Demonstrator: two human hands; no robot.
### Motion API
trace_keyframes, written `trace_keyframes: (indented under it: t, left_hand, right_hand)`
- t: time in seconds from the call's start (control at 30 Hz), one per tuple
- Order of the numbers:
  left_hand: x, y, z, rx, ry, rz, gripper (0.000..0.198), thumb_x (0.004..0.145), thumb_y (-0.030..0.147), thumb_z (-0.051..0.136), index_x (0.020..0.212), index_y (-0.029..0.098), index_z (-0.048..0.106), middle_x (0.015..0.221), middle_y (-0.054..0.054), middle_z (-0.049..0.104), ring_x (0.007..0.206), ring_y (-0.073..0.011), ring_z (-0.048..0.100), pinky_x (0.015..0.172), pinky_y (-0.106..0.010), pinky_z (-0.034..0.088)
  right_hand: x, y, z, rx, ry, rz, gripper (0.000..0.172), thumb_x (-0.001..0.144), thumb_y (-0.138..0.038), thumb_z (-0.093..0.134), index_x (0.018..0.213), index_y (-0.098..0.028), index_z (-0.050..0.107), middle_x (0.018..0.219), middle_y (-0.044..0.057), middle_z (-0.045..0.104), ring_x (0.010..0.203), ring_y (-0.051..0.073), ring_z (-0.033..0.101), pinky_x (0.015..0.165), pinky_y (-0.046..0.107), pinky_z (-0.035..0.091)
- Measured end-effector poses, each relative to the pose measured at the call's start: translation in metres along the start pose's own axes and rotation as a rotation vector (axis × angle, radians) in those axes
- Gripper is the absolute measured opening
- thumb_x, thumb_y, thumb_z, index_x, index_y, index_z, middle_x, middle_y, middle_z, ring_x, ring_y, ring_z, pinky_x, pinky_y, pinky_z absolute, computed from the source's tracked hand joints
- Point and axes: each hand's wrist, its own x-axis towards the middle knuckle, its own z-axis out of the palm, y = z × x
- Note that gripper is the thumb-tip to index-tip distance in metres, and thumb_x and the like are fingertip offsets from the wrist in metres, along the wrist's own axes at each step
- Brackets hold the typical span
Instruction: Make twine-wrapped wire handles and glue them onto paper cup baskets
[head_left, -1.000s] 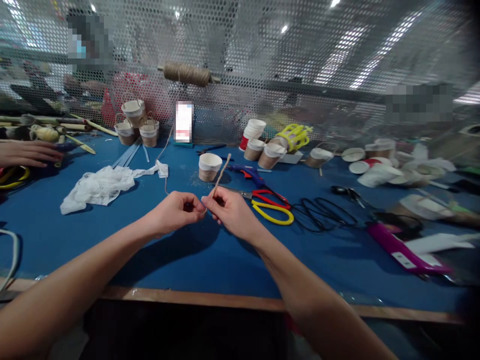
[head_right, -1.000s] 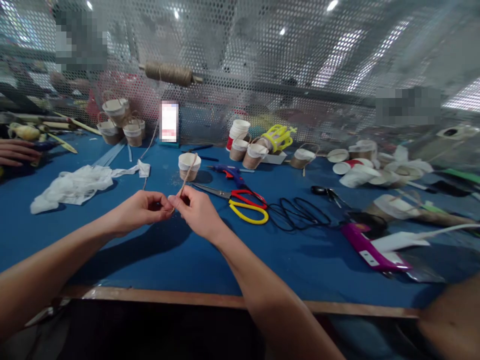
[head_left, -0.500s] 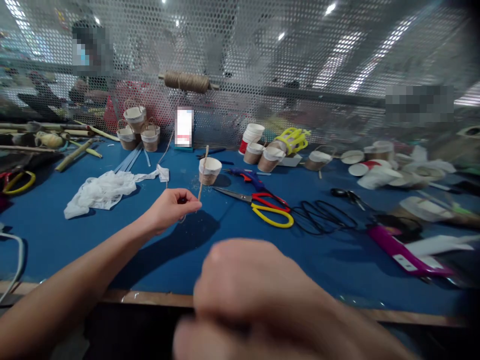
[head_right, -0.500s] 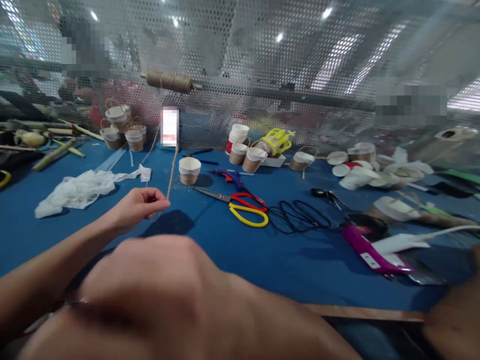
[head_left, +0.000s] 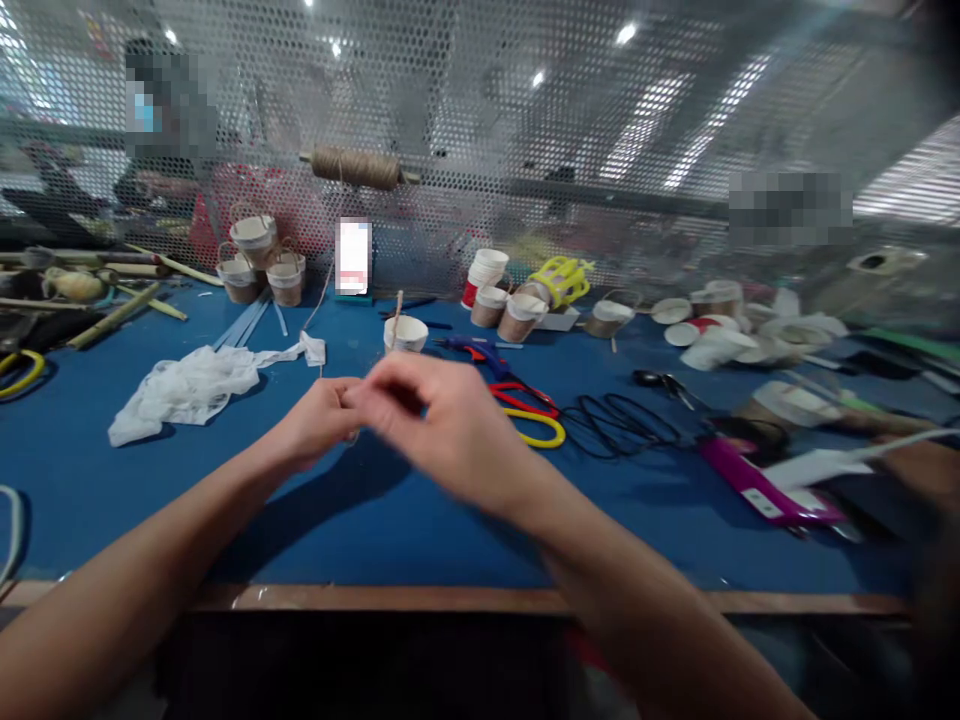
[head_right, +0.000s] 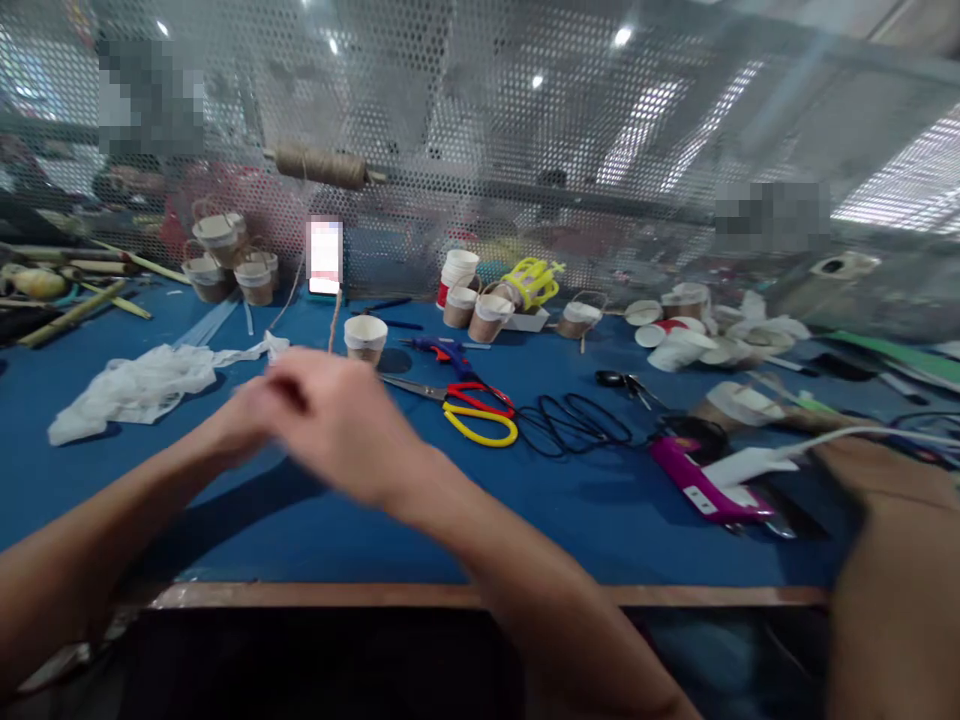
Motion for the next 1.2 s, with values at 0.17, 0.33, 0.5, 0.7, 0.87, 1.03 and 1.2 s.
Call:
trace_keyframes:
  t: [0.17,0.33,0.5,0.7,0.87,1.03,1.2]
  left_hand:
    - [0.0,-0.003,0.002,-0.108,-0.11,-0.075,0.02,0.067,0.03,0.062,0.06,0.015,0.05,0.047,0.007,0.039,0.041,-0.0041,0.029,0.04,-0.02,0.018]
    - [-0.001,-0.002,0.0,-0.078,-0.187,-0.077,0.02,0.07,0.032,0.059,0.064,0.014,0.053,0.048,0.006,0.039,0.043,-0.005,0.028,0.042,-0.022,0.017]
    - [-0.001,0.001,-0.005,-0.002,-0.246,-0.049,0.017,0.073,0.03,0.055,0.072,0.014,0.055,0.058,0.004,0.045,0.046,-0.0051,0.031,0.044,-0.021,0.021]
    - [0.001,0.0,-0.002,0.158,-0.155,0.022,0.016,0.071,0.028,0.053,0.067,0.012,0.054,0.054,0.005,0.044,0.048,-0.0058,0.031,0.045,-0.021,0.022]
    - [0.002,-0.007,0.001,0.177,-0.128,0.054,0.017,0.07,0.029,0.054,0.067,0.012,0.054,0.054,0.005,0.044,0.049,-0.0065,0.033,0.046,-0.021,0.023]
    - [0.001,-0.007,0.004,0.127,-0.09,0.032,0.019,0.069,0.029,0.056,0.061,0.013,0.05,0.051,0.006,0.04,0.047,-0.0054,0.03,0.045,-0.02,0.021]
    - [-0.001,-0.004,0.003,-0.053,-0.18,-0.074,0.022,0.07,0.032,0.058,0.062,0.014,0.05,0.051,0.006,0.04,0.044,-0.0041,0.029,0.042,-0.021,0.018]
  right_hand:
    - [0.018,0.06,0.001,0.313,-0.133,0.203,0.017,0.078,-0.031,0.052,0.086,-0.016,0.048,0.063,-0.003,0.049,0.053,0.009,0.048,0.045,0.022,0.04]
    - [0.012,0.068,0.007,0.421,-0.201,0.178,0.013,0.08,-0.028,0.05,0.075,-0.016,0.047,0.062,-0.003,0.048,0.053,0.007,0.048,0.046,0.02,0.042]
    - [0.01,0.067,0.007,0.412,-0.172,0.205,0.011,0.081,-0.026,0.049,0.076,-0.016,0.046,0.061,-0.004,0.049,0.051,0.007,0.049,0.046,0.019,0.042]
    - [0.011,0.071,0.01,0.326,-0.144,0.219,0.011,0.082,-0.025,0.047,0.076,-0.016,0.046,0.059,-0.004,0.049,0.049,0.007,0.049,0.045,0.02,0.042]
    - [0.011,0.072,0.014,0.255,-0.105,0.219,0.012,0.081,-0.026,0.047,0.073,-0.016,0.046,0.057,-0.004,0.047,0.047,0.007,0.047,0.043,0.021,0.042]
    - [0.009,0.072,0.015,0.261,-0.077,0.207,0.016,0.079,-0.029,0.051,0.07,-0.016,0.046,0.057,-0.004,0.047,0.047,0.007,0.047,0.043,0.02,0.041]
    - [0.009,0.073,0.014,0.418,-0.168,0.165,0.015,0.08,-0.03,0.05,0.076,-0.016,0.046,0.063,-0.002,0.049,0.053,0.008,0.049,0.044,0.02,0.043]
